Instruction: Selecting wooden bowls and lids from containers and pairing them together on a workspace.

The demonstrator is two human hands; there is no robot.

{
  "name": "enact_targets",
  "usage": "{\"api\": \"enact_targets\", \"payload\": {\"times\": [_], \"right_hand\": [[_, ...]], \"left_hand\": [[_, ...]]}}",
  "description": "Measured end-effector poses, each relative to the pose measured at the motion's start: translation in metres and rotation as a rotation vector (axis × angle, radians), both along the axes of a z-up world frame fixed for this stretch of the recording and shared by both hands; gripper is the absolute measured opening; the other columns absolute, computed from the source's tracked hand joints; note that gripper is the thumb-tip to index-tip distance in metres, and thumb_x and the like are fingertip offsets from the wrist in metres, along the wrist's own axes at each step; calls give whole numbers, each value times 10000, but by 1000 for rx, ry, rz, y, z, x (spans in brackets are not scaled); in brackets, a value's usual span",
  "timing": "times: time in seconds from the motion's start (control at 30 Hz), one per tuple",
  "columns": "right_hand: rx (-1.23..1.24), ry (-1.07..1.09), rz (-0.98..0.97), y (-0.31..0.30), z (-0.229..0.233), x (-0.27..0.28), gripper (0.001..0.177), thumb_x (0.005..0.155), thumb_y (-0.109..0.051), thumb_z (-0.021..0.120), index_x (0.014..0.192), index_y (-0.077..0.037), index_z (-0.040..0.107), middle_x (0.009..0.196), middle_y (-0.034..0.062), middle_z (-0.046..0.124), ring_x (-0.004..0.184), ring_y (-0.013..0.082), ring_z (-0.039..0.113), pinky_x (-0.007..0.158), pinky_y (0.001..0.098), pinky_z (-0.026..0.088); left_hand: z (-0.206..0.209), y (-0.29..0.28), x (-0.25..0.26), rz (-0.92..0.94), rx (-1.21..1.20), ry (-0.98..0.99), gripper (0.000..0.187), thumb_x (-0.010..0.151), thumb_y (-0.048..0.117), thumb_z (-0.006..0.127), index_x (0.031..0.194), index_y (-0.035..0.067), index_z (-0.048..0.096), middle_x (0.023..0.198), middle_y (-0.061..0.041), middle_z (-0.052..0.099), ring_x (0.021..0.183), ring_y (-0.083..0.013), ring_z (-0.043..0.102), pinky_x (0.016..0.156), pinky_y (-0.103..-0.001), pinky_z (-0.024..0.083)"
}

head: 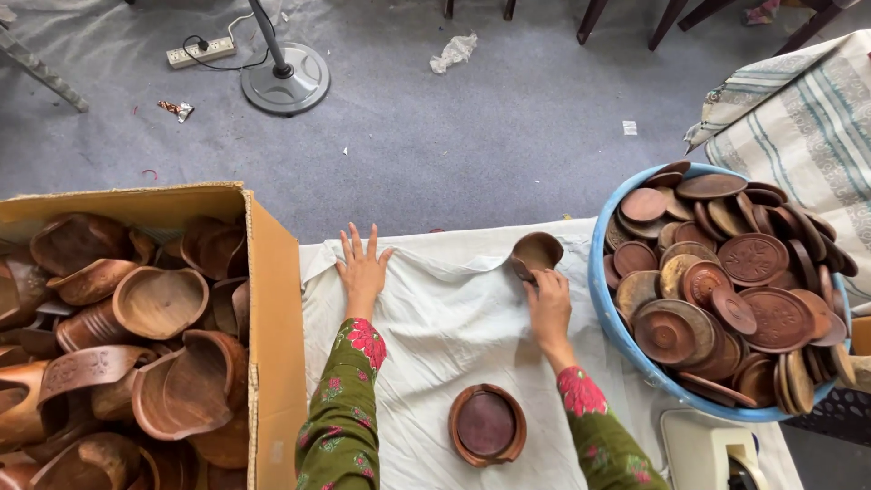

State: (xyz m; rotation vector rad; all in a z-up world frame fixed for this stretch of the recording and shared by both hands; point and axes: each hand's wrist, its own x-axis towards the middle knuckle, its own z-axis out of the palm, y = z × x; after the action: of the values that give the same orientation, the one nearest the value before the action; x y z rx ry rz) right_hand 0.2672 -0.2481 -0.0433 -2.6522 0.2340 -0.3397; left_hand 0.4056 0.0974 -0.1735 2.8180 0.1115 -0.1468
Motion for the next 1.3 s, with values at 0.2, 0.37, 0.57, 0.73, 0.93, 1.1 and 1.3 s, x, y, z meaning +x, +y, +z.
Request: {"api": "enact_targets", "payload": {"times": [0.2, 0.37, 0.57, 0.73, 0.93, 1.1, 1.3], "right_hand": [[-134, -284, 489, 85, 22, -21, 370, 885, -21, 672, 1253, -46, 654, 1178, 107, 675, 1268, 323, 563, 1074, 423, 482], [-208, 0, 565, 109, -14, -6, 453, 902, -57, 647, 1351, -115, 638, 1198, 80, 640, 1313, 314, 513, 1127, 437, 435], [69, -92, 515, 115, 47, -36, 584, 846, -190, 730, 1393, -61, 569, 1384, 158, 555, 1364, 410, 394, 1096, 516, 342], [332, -65, 321, 78, 56, -114, 420, 916, -160, 723, 1319, -88, 633, 1333, 119, 635, 1347, 357, 489, 1111, 445, 407], [394, -48, 75, 43, 57, -199, 241, 904, -124, 724, 1143, -95, 739, 1154, 50, 745, 1114, 265, 647, 954, 378, 508], [220, -96, 218, 46, 60, -232, 238, 850, -105, 755, 1087, -119, 774, 1104, 6, 749, 1141, 268, 625, 968, 374, 512], [-153, 24, 449, 48, 42, -232, 306, 887, -239, 696, 1173, -138, 738, 1306, 23, 672, 1404, 335, 415, 1121, 556, 334]], "left_hand": [[5, -2, 8, 46, -2, -21, 687, 1029, 630, 375, 1641, 375, 194, 1730, -113, 7, 1590, -347, -39, 1138, -723, 224], [2, 2, 14, 125, -76, -74, 635, 1046, 524, 412, 1614, 260, 309, 1703, -138, 154, 1580, -338, 51, 1167, -674, 220], [77, -4, -67, 245, -569, -475, 398, 1098, 290, 458, 1356, 61, 657, 1439, -139, 621, 1404, -307, 504, 1145, -496, 375], [127, -25, -204, 349, -856, -540, 321, 1099, 224, 503, 1234, 32, 722, 1219, -99, 751, 1141, -232, 712, 971, -328, 541], [145, -65, -329, 301, -913, -277, 298, 1029, 241, 556, 1184, 56, 731, 1197, -61, 760, 1033, -202, 728, 832, -323, 577], [166, -93, -365, -79, -643, -216, 497, 917, 337, 721, 1348, 95, 671, 1463, -36, 572, 1336, -287, 515, 1105, -437, 439], [143, -107, -371, -476, -214, -262, 816, 879, 633, 667, 1425, 36, 557, 1565, -48, 444, 1548, -322, 151, 1216, -658, 69]]}}
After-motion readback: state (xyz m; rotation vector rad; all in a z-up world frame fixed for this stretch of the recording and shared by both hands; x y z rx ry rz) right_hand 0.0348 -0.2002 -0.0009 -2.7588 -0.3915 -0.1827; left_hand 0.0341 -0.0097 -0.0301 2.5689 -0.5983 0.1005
